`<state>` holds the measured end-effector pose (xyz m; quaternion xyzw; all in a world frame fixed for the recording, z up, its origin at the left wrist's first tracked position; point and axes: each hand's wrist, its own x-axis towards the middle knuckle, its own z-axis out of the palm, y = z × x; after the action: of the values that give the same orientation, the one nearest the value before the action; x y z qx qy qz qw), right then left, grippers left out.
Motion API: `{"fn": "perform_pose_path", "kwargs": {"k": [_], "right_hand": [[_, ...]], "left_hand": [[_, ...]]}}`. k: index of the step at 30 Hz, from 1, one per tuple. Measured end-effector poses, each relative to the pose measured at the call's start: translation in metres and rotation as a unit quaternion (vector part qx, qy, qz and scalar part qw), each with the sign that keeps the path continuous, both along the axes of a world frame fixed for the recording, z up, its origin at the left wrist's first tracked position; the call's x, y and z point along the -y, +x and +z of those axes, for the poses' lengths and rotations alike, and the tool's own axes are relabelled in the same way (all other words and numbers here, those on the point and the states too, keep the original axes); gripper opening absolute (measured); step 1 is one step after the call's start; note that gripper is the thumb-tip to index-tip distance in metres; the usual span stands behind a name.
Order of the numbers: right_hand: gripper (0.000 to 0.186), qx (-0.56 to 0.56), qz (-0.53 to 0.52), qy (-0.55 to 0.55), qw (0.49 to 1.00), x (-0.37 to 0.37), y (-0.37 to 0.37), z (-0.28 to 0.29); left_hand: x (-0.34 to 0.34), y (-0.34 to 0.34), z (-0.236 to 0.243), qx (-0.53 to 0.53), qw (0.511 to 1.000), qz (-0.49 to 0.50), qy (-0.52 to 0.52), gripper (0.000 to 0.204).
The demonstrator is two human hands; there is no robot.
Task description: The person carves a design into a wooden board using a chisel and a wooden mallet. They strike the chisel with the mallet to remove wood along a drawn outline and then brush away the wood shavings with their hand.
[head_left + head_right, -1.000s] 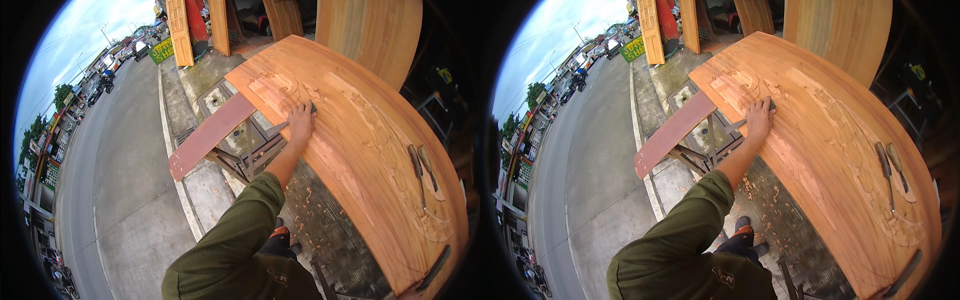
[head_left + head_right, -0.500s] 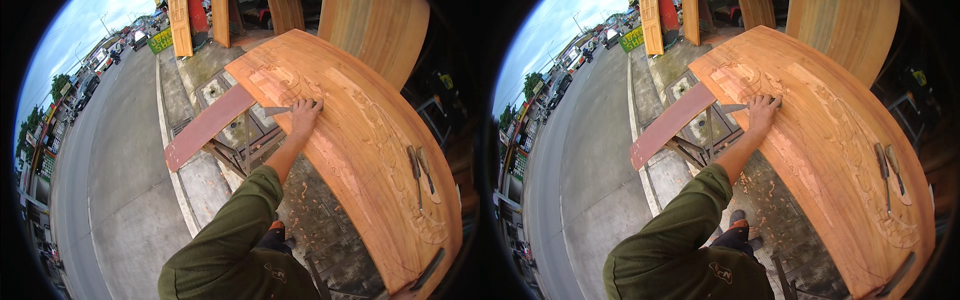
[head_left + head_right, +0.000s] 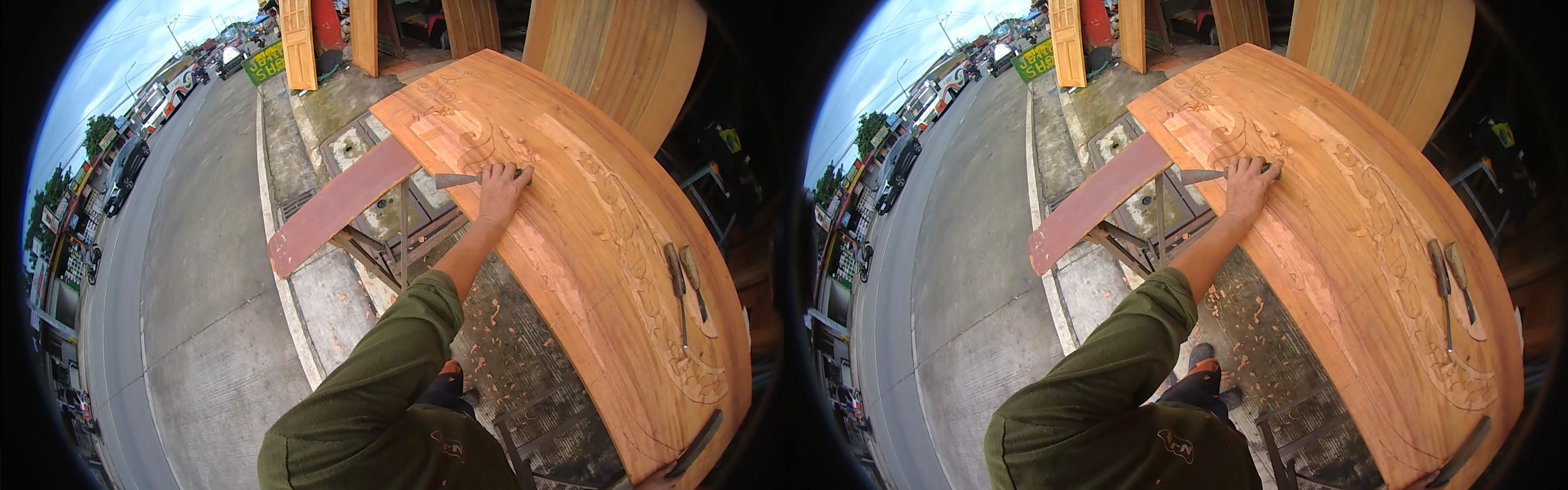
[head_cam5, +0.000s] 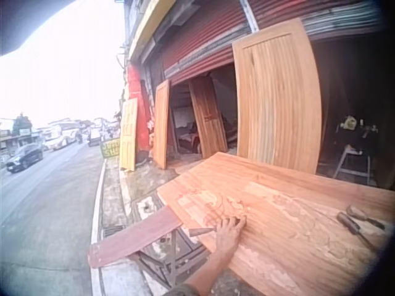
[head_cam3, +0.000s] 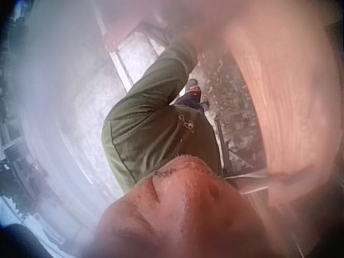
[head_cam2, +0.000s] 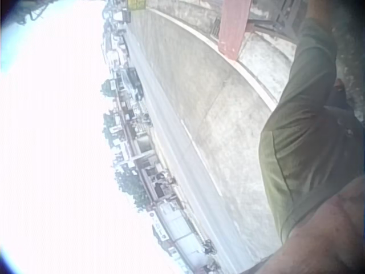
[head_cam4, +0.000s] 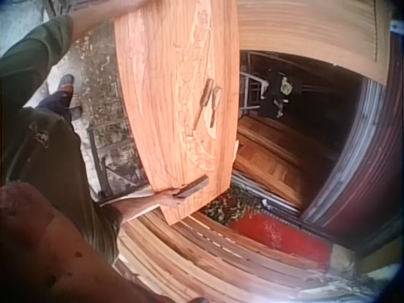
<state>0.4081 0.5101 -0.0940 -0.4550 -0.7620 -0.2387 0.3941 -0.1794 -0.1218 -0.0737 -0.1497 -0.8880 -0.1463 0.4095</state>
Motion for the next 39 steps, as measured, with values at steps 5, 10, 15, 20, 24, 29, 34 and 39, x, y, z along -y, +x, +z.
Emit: {"fn": "perform_pose_path", "kwargs": {"k": [5,10,15,20,24,29,34,39], "right_hand": [[0.08,0.002,0.006,0.036,0.999,0.001,-0.002,-0.001],[0.077,0.02,0.004,0.044,0.999,0.018,-0.013,0.007],[0.076,0.042,-0.029,0.013,0.999,0.05,-0.023,0.031],[0.07,0.065,-0.056,0.002,0.996,0.053,-0.03,0.024],[0.07,0.041,-0.028,-0.01,0.999,0.056,-0.036,0.01],[0.072,0.018,-0.001,-0.094,0.995,0.094,-0.058,0.004],[0.071,0.013,0.001,-0.135,0.991,0.149,-0.072,0.014],[0.071,-0.011,0.038,-0.096,0.995,0.171,-0.083,-0.001]], "left_hand": [[0.002,-0.001,-0.001,-0.004,1.0,-0.01,0.007,0.058],[0.005,-0.004,-0.006,-0.02,1.0,0.002,-0.005,0.051],[-0.008,-0.009,-0.007,0.018,1.0,0.006,0.022,0.062],[0.0,-0.009,-0.01,-0.005,0.999,0.008,0.032,0.064],[-0.002,-0.004,0.0,0.062,0.995,-0.023,0.071,0.06],[0.029,-0.004,0.023,-0.003,0.96,-0.102,0.261,0.055],[0.082,0.03,0.097,0.093,0.558,-0.317,0.761,0.044],[0.12,0.018,0.093,0.099,0.425,-0.366,0.822,0.052]]}}
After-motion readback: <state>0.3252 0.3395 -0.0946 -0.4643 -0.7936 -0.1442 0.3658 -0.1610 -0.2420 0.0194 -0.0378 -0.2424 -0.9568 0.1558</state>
